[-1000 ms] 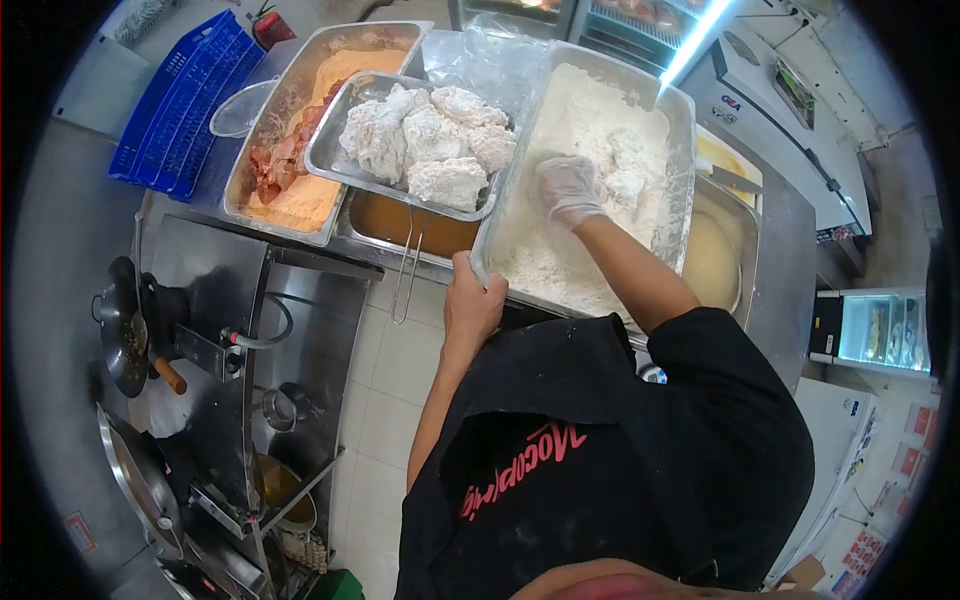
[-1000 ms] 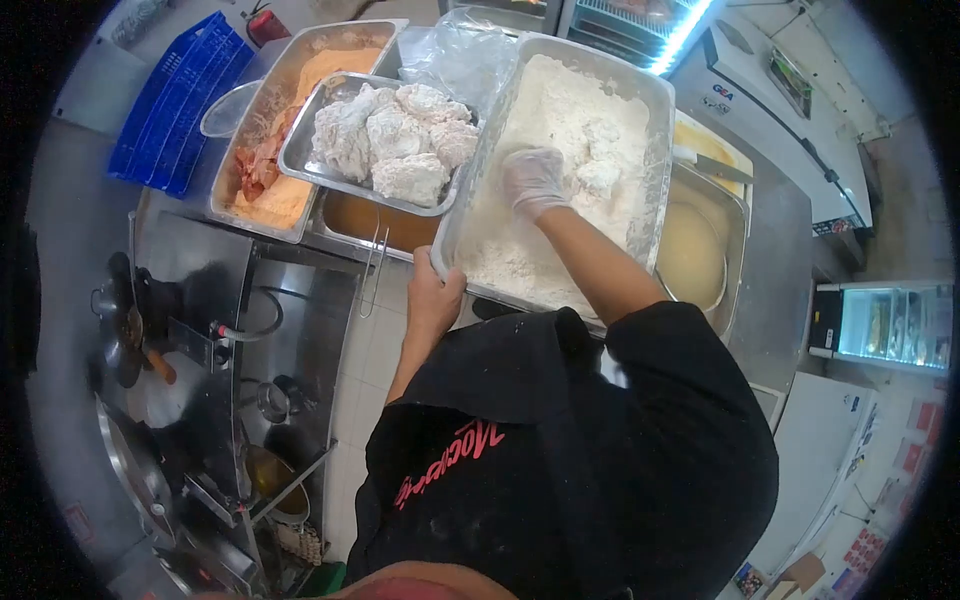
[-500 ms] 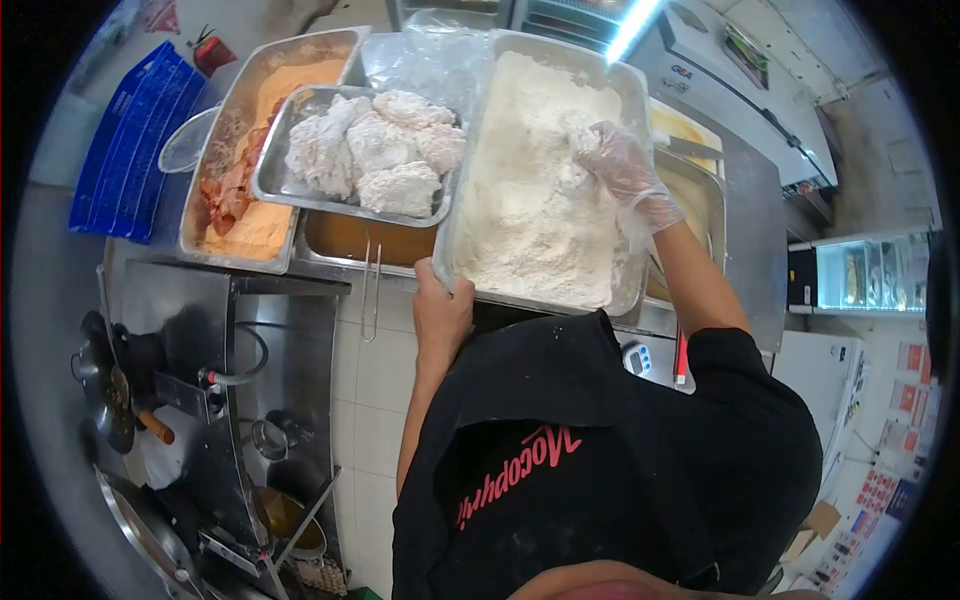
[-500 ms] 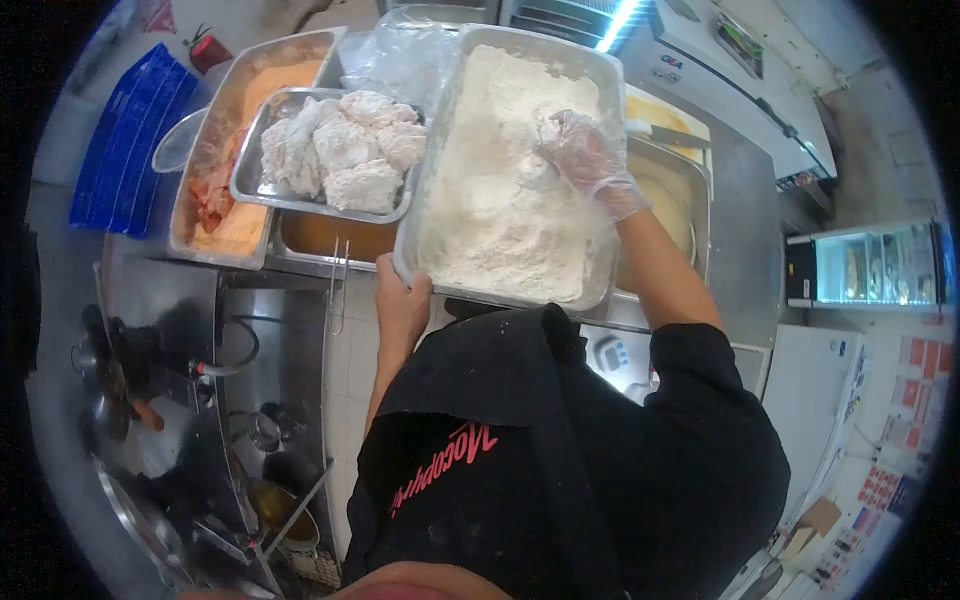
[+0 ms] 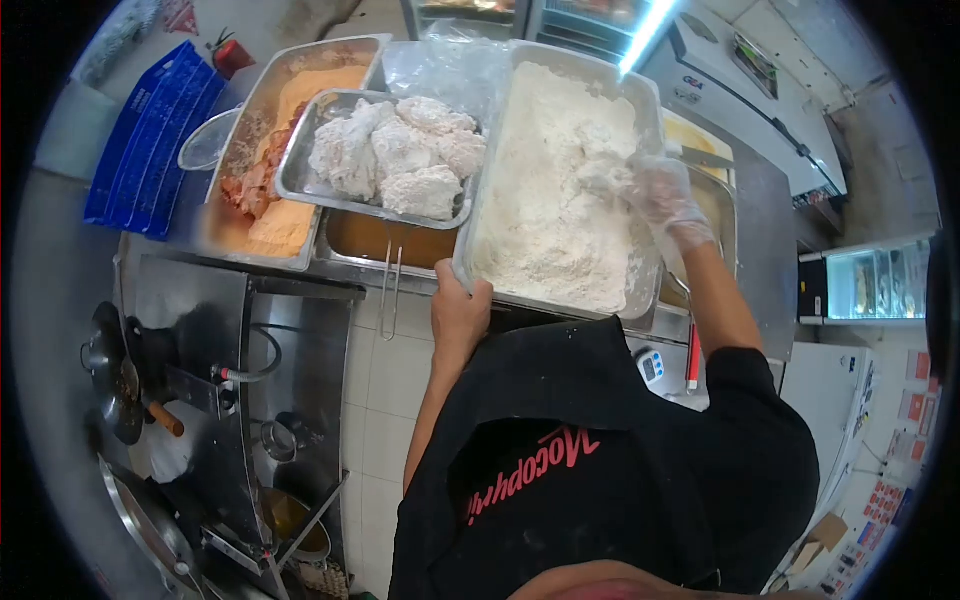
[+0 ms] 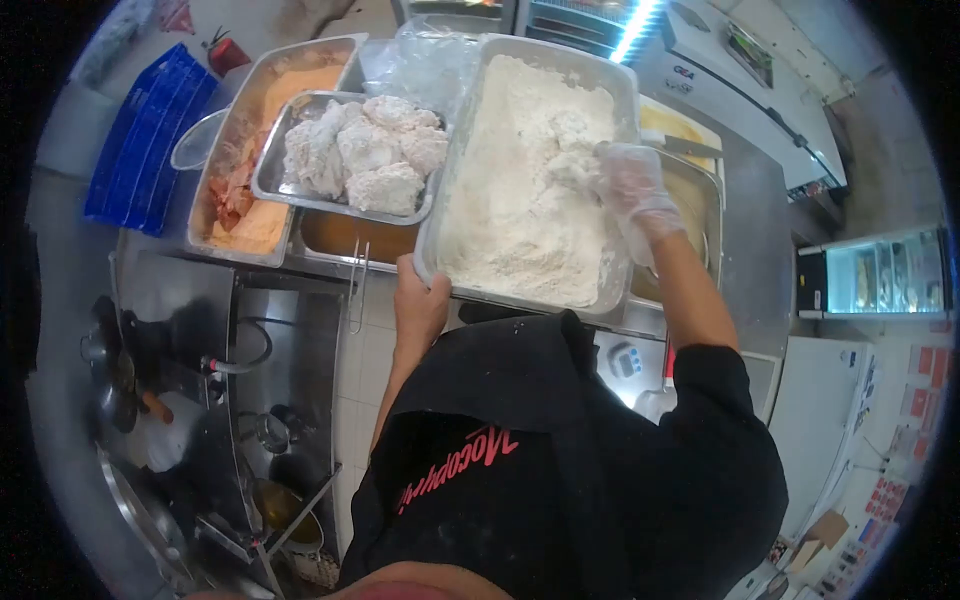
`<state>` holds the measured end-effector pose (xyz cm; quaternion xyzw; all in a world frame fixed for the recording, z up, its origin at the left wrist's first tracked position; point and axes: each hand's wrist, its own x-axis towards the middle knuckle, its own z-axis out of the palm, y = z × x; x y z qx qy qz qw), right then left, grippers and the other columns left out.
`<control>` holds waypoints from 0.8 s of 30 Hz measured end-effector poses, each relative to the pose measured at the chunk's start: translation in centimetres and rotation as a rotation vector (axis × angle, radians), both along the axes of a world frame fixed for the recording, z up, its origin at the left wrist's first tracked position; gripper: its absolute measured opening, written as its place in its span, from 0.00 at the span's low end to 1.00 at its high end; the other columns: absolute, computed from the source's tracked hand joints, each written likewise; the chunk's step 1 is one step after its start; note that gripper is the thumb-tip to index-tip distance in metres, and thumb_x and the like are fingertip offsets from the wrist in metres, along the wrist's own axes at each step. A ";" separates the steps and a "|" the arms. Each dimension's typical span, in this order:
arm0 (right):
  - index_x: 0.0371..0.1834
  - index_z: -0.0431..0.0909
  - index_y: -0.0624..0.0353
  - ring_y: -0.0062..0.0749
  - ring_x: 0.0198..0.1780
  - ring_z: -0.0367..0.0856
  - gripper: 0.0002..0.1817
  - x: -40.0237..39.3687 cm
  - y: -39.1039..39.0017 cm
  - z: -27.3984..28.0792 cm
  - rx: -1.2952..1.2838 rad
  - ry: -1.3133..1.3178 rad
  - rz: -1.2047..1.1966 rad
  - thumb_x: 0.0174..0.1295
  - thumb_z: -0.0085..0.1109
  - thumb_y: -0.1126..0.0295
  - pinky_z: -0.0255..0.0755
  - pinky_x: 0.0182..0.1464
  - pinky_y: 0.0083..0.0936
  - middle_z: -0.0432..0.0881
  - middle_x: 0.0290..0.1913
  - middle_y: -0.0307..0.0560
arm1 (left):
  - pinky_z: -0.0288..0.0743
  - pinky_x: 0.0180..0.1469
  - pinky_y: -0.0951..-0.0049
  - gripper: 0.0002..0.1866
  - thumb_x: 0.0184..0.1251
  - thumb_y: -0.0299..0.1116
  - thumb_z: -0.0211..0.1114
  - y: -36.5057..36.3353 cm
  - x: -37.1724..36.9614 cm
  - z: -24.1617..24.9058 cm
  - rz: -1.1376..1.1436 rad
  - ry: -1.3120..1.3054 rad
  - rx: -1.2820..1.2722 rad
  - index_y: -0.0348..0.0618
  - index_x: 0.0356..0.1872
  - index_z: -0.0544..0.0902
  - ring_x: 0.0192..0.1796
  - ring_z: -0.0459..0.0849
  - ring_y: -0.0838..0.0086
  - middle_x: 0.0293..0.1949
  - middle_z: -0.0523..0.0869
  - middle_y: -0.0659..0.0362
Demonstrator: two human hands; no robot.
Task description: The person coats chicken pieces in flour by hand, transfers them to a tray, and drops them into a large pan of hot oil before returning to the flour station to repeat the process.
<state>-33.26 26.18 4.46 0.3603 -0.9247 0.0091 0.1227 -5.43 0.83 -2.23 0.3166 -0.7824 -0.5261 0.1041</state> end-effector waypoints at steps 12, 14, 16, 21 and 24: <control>0.30 0.86 0.56 0.53 0.36 0.89 0.15 0.3 -6.5 4.8 0.083 0.001 0.019 0.52 0.72 0.56 0.76 0.45 0.46 0.87 0.27 0.54 | 0.76 0.57 0.38 0.28 0.69 0.44 0.62 -0.3 0.4 0.5 -0.055 -0.128 -0.021 0.39 0.62 0.67 0.53 0.84 0.28 0.47 0.86 0.26; 0.37 0.82 0.59 0.53 0.43 0.85 0.18 1.3 -10.3 7.4 -0.234 -0.186 0.148 0.59 0.70 0.55 0.76 0.46 0.46 0.85 0.37 0.58 | 0.76 0.58 0.37 0.28 0.69 0.44 0.62 -0.3 0.3 0.1 -0.040 -0.118 -0.024 0.38 0.62 0.67 0.53 0.84 0.28 0.47 0.86 0.26; 0.40 0.82 0.61 0.50 0.42 0.82 0.21 1.1 -15.7 8.6 -0.406 -0.381 0.247 0.60 0.70 0.52 0.74 0.47 0.45 0.83 0.37 0.57 | 0.76 0.58 0.37 0.28 0.69 0.44 0.61 -0.1 0.4 -0.2 -0.039 -0.098 -0.028 0.38 0.62 0.67 0.53 0.83 0.27 0.47 0.86 0.26; 0.42 0.85 0.58 0.40 0.37 0.81 0.19 0.1 -32.4 7.8 -0.911 -0.331 0.514 0.62 0.70 0.53 0.76 0.43 0.40 0.83 0.34 0.47 | 0.76 0.59 0.38 0.30 0.69 0.44 0.62 0.2 0.3 -0.2 -0.015 -0.117 -0.026 0.36 0.64 0.65 0.54 0.83 0.28 0.49 0.85 0.25; 0.31 0.85 0.65 0.44 0.32 0.84 0.30 -0.6 -41.7 3.3 -1.066 -0.268 0.544 0.64 0.71 0.42 0.79 0.42 0.42 0.87 0.30 0.56 | 0.75 0.60 0.38 0.31 0.69 0.45 0.62 0.5 0.4 0.1 0.005 -0.132 -0.042 0.36 0.65 0.65 0.55 0.84 0.28 0.49 0.85 0.25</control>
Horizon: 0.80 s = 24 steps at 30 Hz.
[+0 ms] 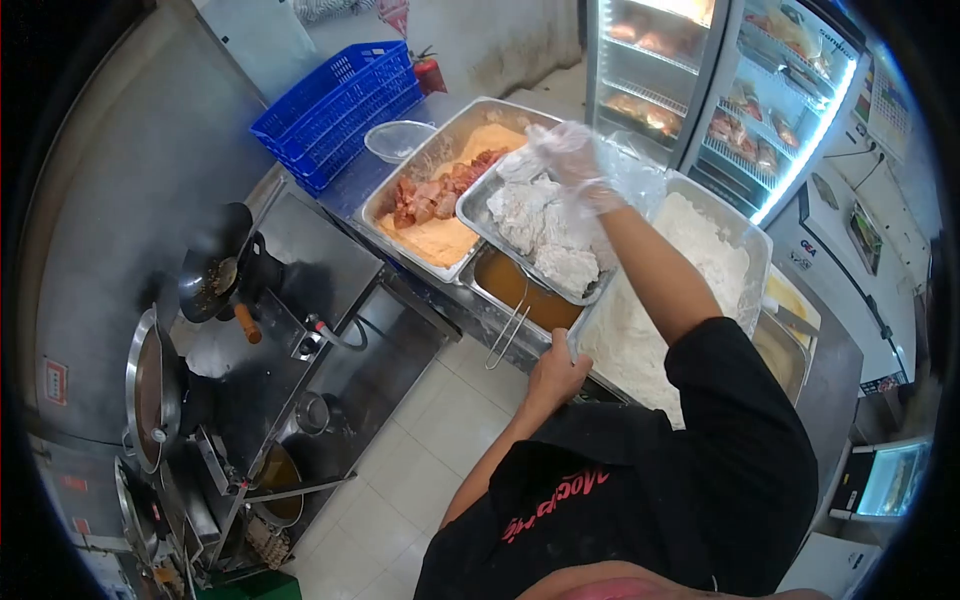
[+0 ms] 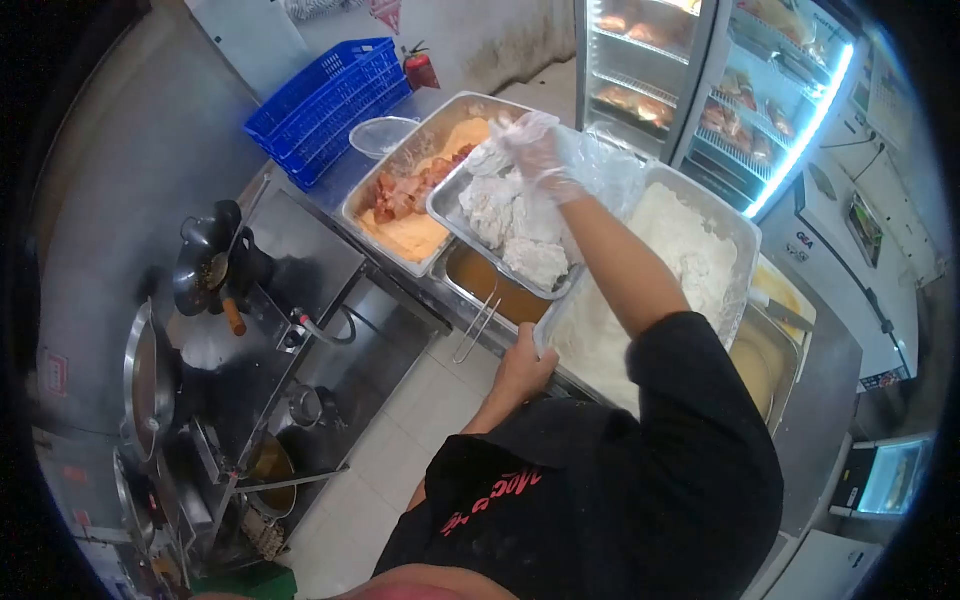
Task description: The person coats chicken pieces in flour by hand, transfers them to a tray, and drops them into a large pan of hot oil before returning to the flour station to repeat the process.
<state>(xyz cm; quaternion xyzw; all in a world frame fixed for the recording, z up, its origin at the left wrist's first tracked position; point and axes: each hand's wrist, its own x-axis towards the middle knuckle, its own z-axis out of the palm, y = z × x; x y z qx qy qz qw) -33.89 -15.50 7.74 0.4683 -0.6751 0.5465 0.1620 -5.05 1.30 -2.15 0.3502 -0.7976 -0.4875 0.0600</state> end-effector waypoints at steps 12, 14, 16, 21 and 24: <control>0.57 0.84 0.63 0.27 0.49 0.85 0.30 -8.9 16.0 3.2 0.294 -0.452 0.308 0.61 0.76 0.51 0.79 0.51 0.32 0.87 0.47 0.43 | 0.78 0.52 0.39 0.27 0.68 0.39 0.64 -0.2 -0.3 -3.1 0.018 0.103 -0.062 0.40 0.63 0.67 0.50 0.85 0.29 0.45 0.86 0.27; 0.53 0.86 0.63 0.28 0.44 0.86 0.27 -9.3 22.2 5.5 0.245 -0.472 0.231 0.61 0.76 0.51 0.79 0.47 0.34 0.88 0.42 0.43 | 0.78 0.52 0.41 0.25 0.68 0.36 0.64 -0.2 -0.2 -2.8 -0.005 0.148 -0.037 0.39 0.62 0.70 0.49 0.86 0.31 0.42 0.86 0.30; 0.49 0.88 0.62 0.31 0.41 0.86 0.23 -13.3 26.3 2.2 0.430 -0.453 -0.041 0.62 0.75 0.53 0.78 0.45 0.36 0.89 0.38 0.44 | 0.79 0.53 0.45 0.24 0.68 0.35 0.64 -0.1 -0.2 -2.0 0.011 0.166 0.040 0.37 0.62 0.71 0.49 0.87 0.33 0.42 0.87 0.32; 0.40 0.88 0.63 0.33 0.36 0.81 0.18 -19.0 33.8 -8.9 1.068 -0.470 -0.505 0.67 0.66 0.55 0.76 0.44 0.35 0.87 0.36 0.43 | 0.79 0.55 0.47 0.24 0.68 0.34 0.62 0.0 -0.3 -1.1 0.024 0.096 0.101 0.35 0.62 0.72 0.50 0.87 0.34 0.45 0.88 0.31; 0.40 0.92 0.58 0.45 0.43 0.89 0.16 -20.3 34.7 -14.8 0.896 -0.198 -0.679 0.66 0.60 0.59 0.80 0.50 0.38 0.91 0.42 0.55 | 0.79 0.55 0.47 0.25 0.68 0.34 0.61 0.0 -0.3 -0.9 0.036 0.081 0.084 0.34 0.63 0.71 0.51 0.87 0.33 0.46 0.87 0.31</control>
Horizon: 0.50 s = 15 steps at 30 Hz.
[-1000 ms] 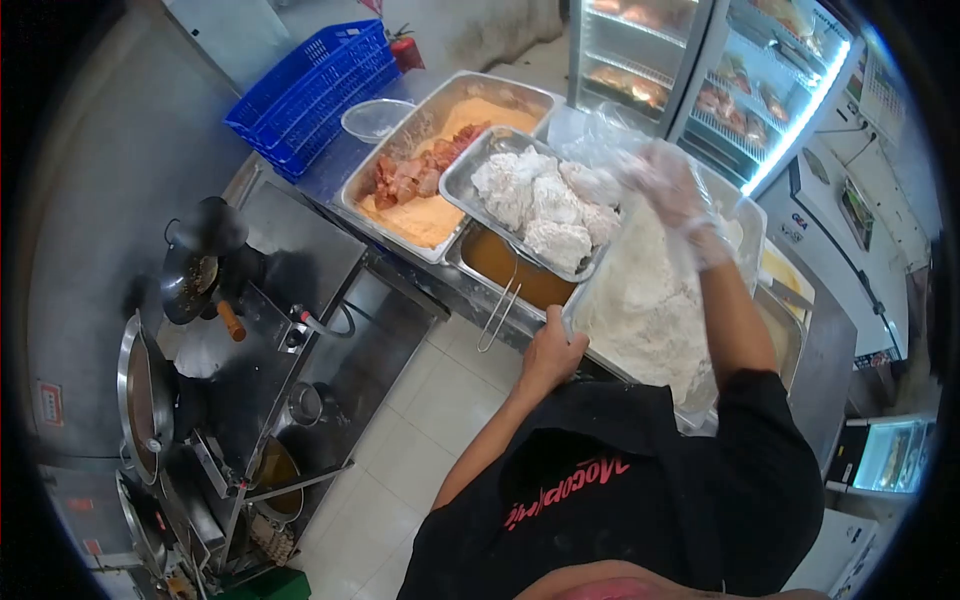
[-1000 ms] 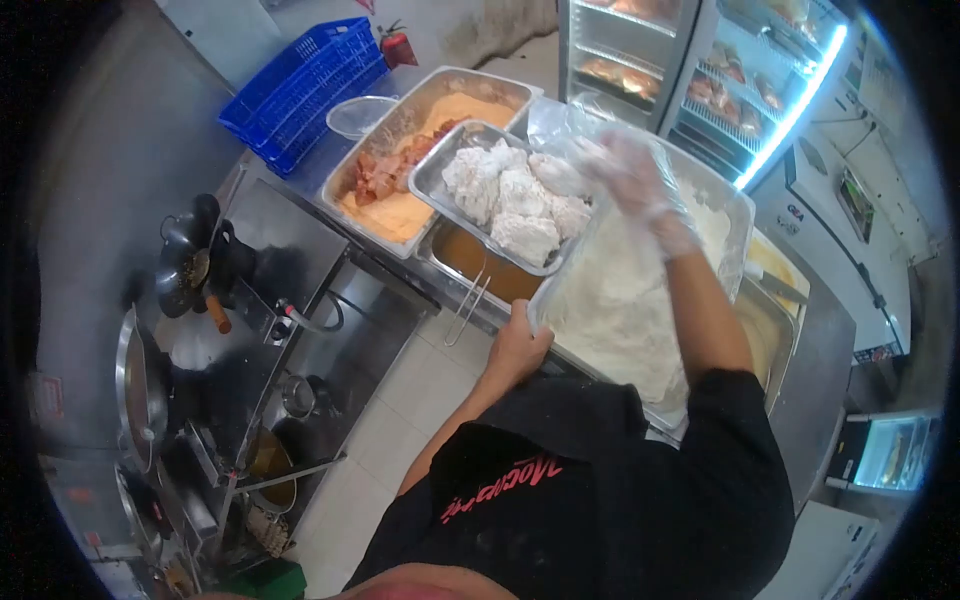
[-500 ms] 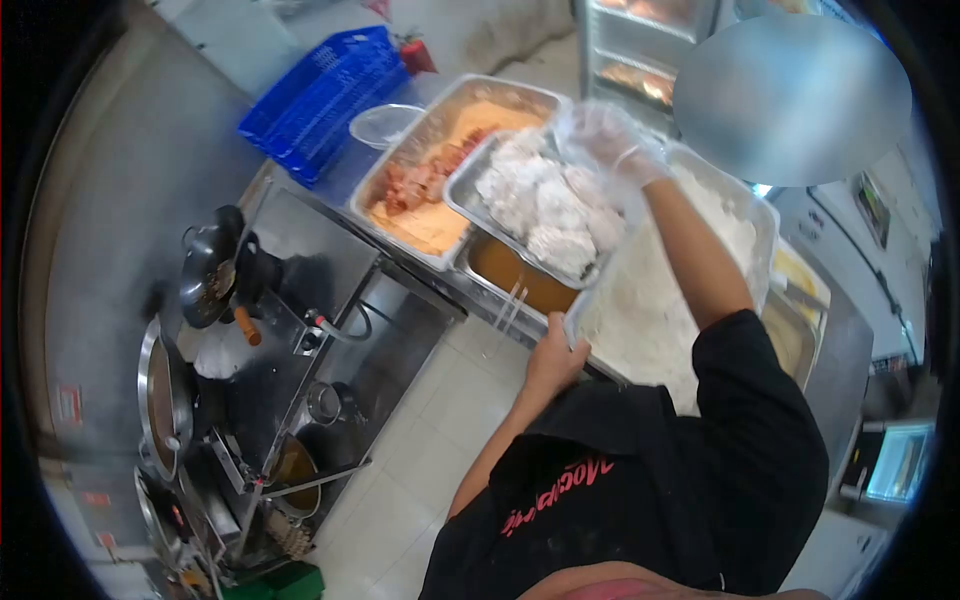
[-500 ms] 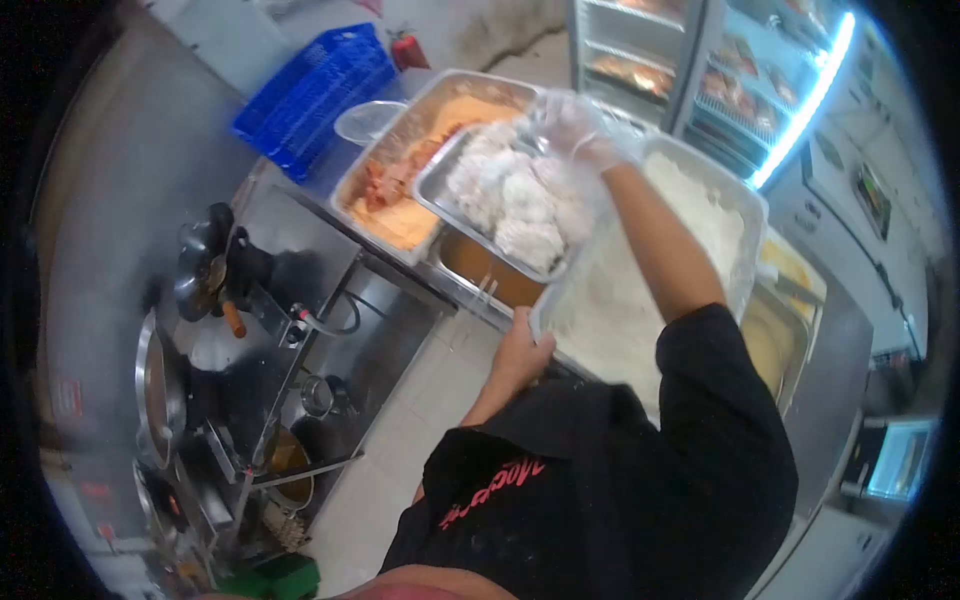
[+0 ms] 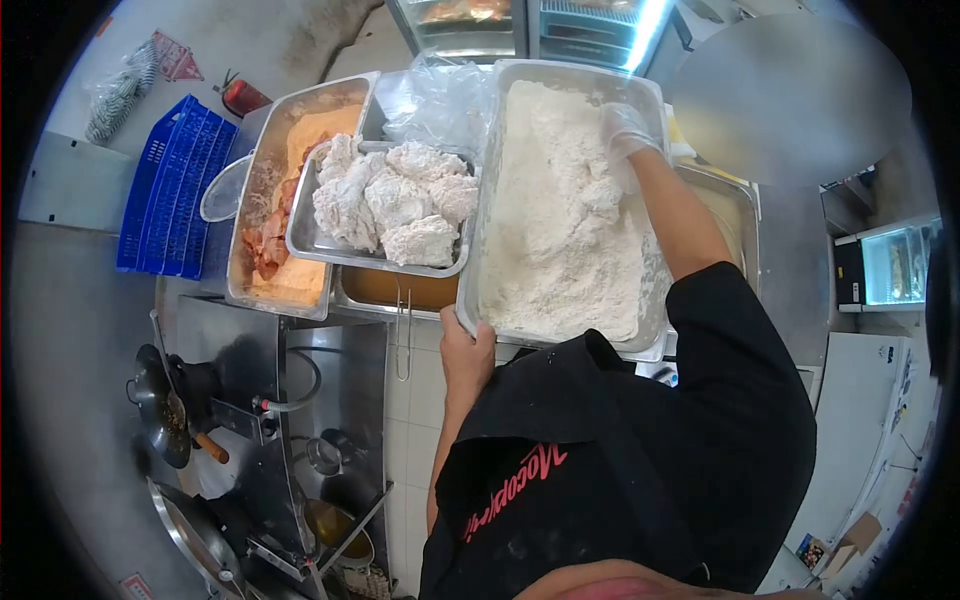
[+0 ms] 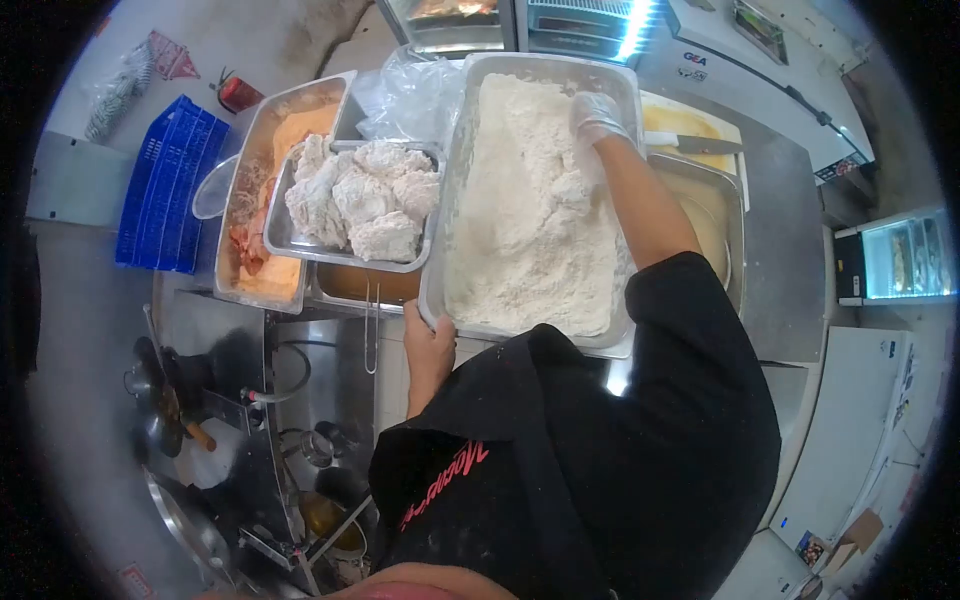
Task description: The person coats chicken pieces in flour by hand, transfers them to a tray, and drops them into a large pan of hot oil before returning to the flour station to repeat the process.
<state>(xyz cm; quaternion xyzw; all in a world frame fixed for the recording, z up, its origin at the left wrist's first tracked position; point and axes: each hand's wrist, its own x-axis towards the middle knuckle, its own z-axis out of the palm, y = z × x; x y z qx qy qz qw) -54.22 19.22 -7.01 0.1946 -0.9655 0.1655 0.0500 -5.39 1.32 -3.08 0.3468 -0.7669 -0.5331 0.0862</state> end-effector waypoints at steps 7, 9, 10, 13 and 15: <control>0.42 0.94 0.56 0.50 0.50 0.92 0.15 11.6 -5.7 1.4 0.398 -0.017 -0.059 0.64 0.59 0.63 0.83 0.51 0.46 0.92 0.45 0.57 | 0.78 0.57 0.47 0.25 0.68 0.36 0.59 0.2 -0.1 0.4 -0.003 0.030 -0.021 0.35 0.63 0.71 0.53 0.86 0.33 0.47 0.87 0.29; 0.42 0.94 0.54 0.46 0.48 0.92 0.13 12.9 -6.7 0.5 0.428 0.052 0.020 0.64 0.60 0.64 0.81 0.47 0.46 0.93 0.44 0.53 | 0.78 0.57 0.46 0.25 0.68 0.37 0.59 0.2 -0.2 0.6 0.000 0.024 -0.040 0.35 0.63 0.71 0.53 0.86 0.33 0.47 0.87 0.29; 0.42 0.94 0.52 0.42 0.46 0.92 0.12 13.1 -7.2 -1.0 0.462 0.110 0.088 0.64 0.61 0.65 0.80 0.42 0.45 0.93 0.42 0.49 | 0.78 0.57 0.46 0.25 0.68 0.38 0.59 0.2 -0.1 0.7 -0.009 0.007 -0.054 0.35 0.63 0.71 0.53 0.86 0.32 0.47 0.86 0.28; 0.40 0.94 0.52 0.44 0.42 0.91 0.12 13.0 -7.0 0.7 0.493 0.123 0.181 0.61 0.63 0.63 0.78 0.40 0.45 0.93 0.39 0.52 | 0.79 0.55 0.55 0.24 0.66 0.34 0.61 0.2 -0.1 1.0 0.003 -0.001 -0.033 0.34 0.60 0.73 0.49 0.88 0.47 0.45 0.87 0.36; 0.40 0.94 0.55 0.46 0.43 0.92 0.12 12.7 -7.0 3.4 0.512 0.089 0.233 0.61 0.65 0.62 0.79 0.42 0.46 0.92 0.39 0.54 | 0.79 0.55 0.55 0.24 0.66 0.34 0.61 0.2 -0.1 1.1 0.006 -0.005 -0.059 0.34 0.61 0.73 0.49 0.89 0.47 0.45 0.87 0.36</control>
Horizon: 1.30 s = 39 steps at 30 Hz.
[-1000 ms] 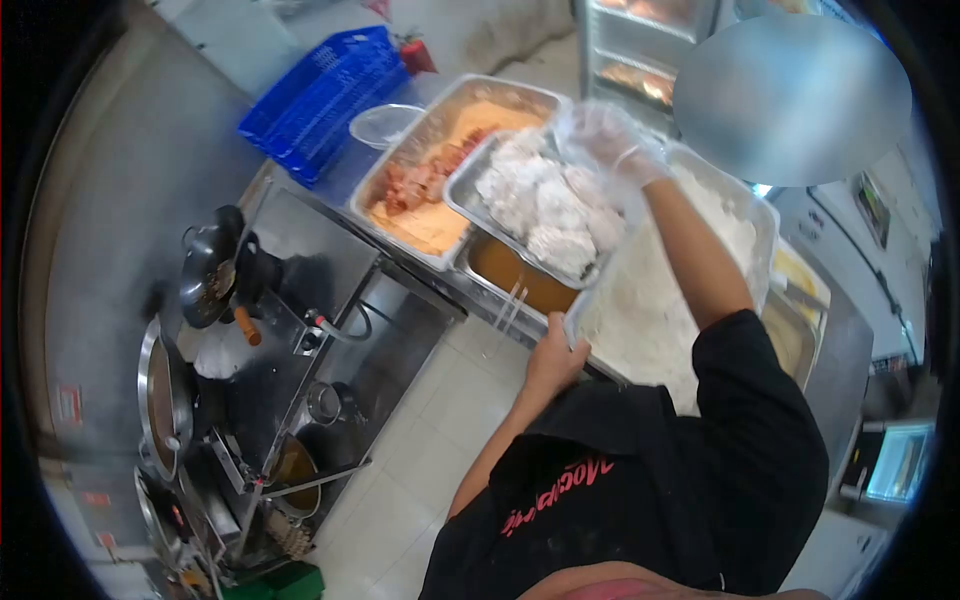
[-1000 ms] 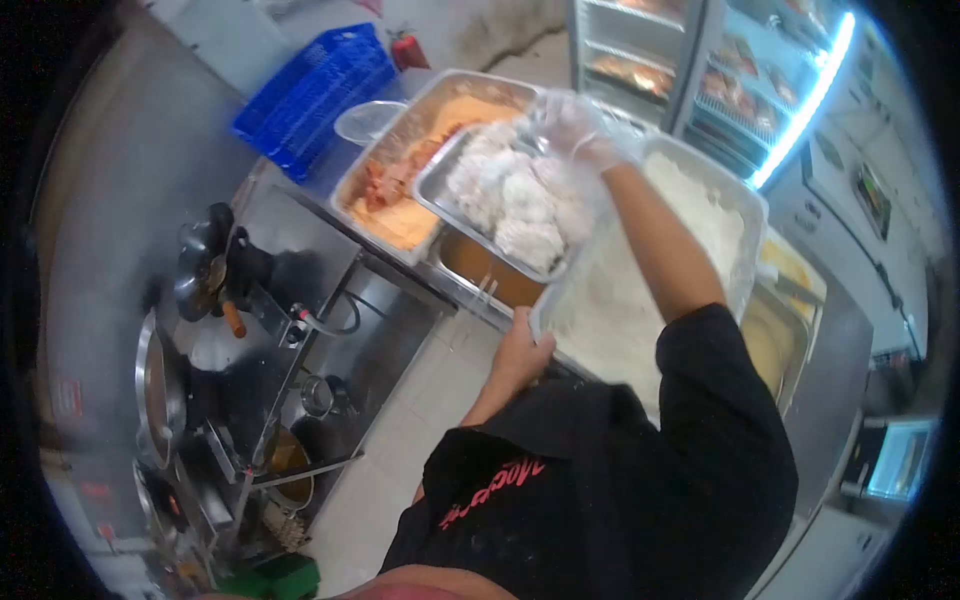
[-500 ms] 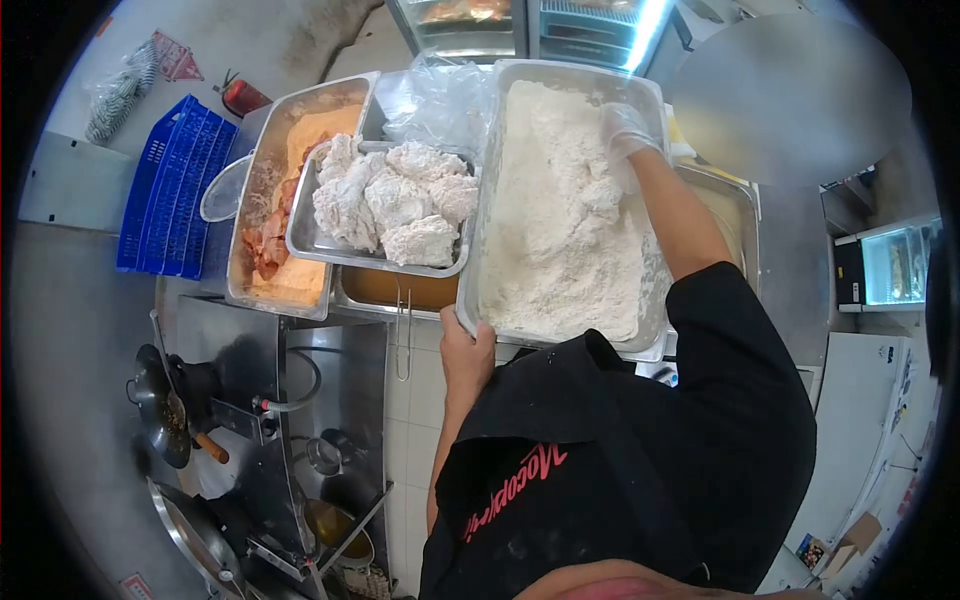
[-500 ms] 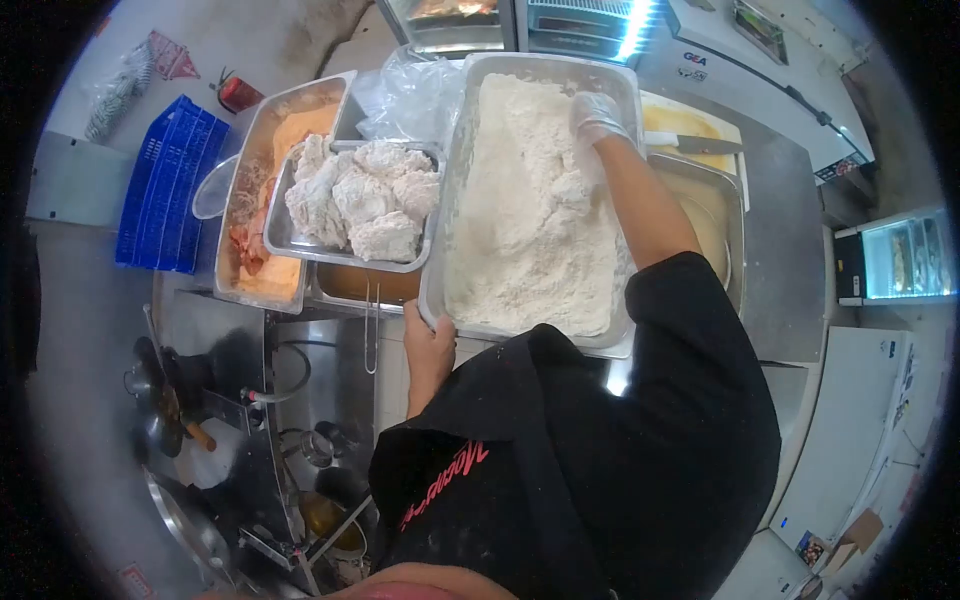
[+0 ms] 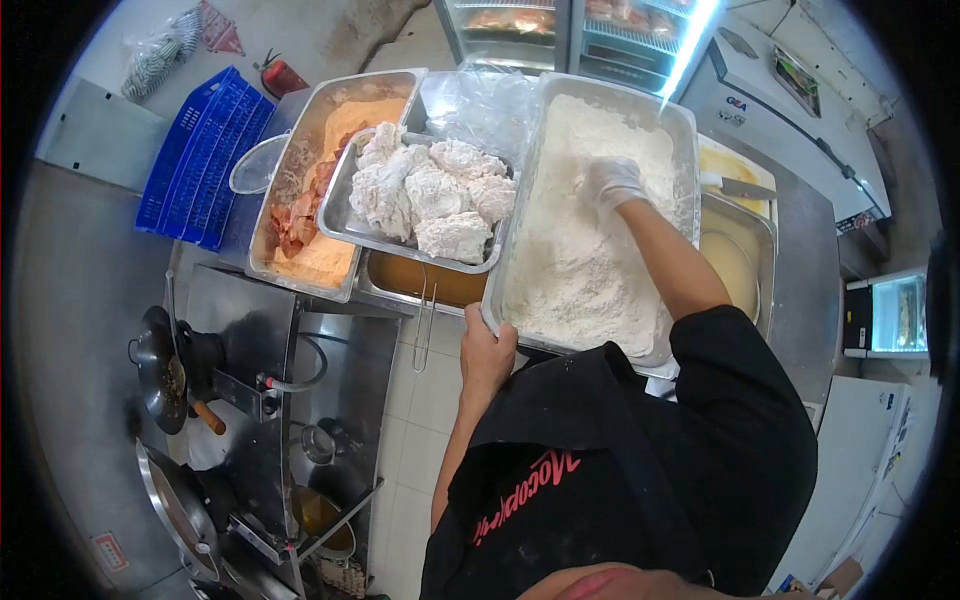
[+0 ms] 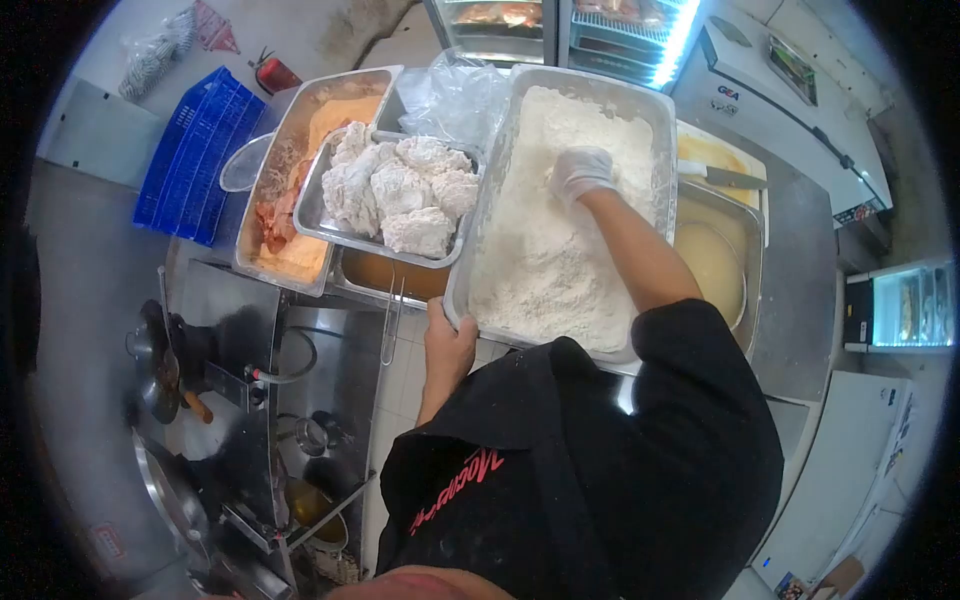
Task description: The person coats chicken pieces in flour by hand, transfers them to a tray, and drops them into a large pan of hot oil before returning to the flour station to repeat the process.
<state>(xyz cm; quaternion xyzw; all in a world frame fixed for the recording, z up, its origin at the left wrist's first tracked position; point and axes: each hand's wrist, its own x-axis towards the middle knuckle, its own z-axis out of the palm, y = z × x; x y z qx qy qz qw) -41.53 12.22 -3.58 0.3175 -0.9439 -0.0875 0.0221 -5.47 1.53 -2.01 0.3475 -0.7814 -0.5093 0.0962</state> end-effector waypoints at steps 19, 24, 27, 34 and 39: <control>0.47 0.91 0.53 0.50 0.49 0.90 0.25 2.5 2.9 7.7 -0.292 -0.280 0.058 0.60 0.69 0.43 0.79 0.54 0.44 0.92 0.43 0.55 | 0.78 0.56 0.44 0.25 0.69 0.37 0.62 -0.1 0.2 -0.7 -0.017 0.047 0.001 0.36 0.63 0.71 0.53 0.86 0.31 0.47 0.87 0.29; 0.43 0.89 0.59 0.54 0.46 0.90 0.23 3.0 10.6 8.9 -0.519 -0.185 0.012 0.59 0.70 0.49 0.80 0.54 0.43 0.90 0.39 0.60 | 0.78 0.55 0.45 0.24 0.69 0.36 0.62 -0.2 0.2 -1.0 -0.037 0.057 0.037 0.36 0.62 0.72 0.52 0.86 0.33 0.46 0.88 0.31; 0.42 0.90 0.58 0.52 0.44 0.91 0.17 3.0 12.4 8.4 0.266 0.122 0.031 0.59 0.68 0.56 0.80 0.54 0.42 0.90 0.37 0.58 | 0.78 0.55 0.46 0.23 0.69 0.35 0.62 -0.3 0.2 -0.8 -0.035 0.061 0.045 0.35 0.61 0.72 0.52 0.87 0.34 0.46 0.88 0.32; 0.39 0.91 0.48 0.47 0.42 0.92 0.11 4.9 13.2 10.4 -0.303 0.103 0.021 0.59 0.67 0.58 0.81 0.49 0.42 0.91 0.36 0.52 | 0.78 0.56 0.46 0.23 0.69 0.36 0.60 -0.4 0.0 -0.6 -0.056 0.060 0.028 0.35 0.61 0.72 0.53 0.86 0.33 0.47 0.87 0.31; 0.42 0.91 0.49 0.50 0.42 0.91 0.17 6.2 13.3 9.1 -0.318 0.118 0.005 0.54 0.71 0.52 0.80 0.48 0.44 0.91 0.36 0.53 | 0.77 0.57 0.45 0.23 0.70 0.37 0.60 -0.4 0.2 -0.3 -0.052 0.064 0.004 0.35 0.61 0.72 0.53 0.86 0.33 0.48 0.87 0.30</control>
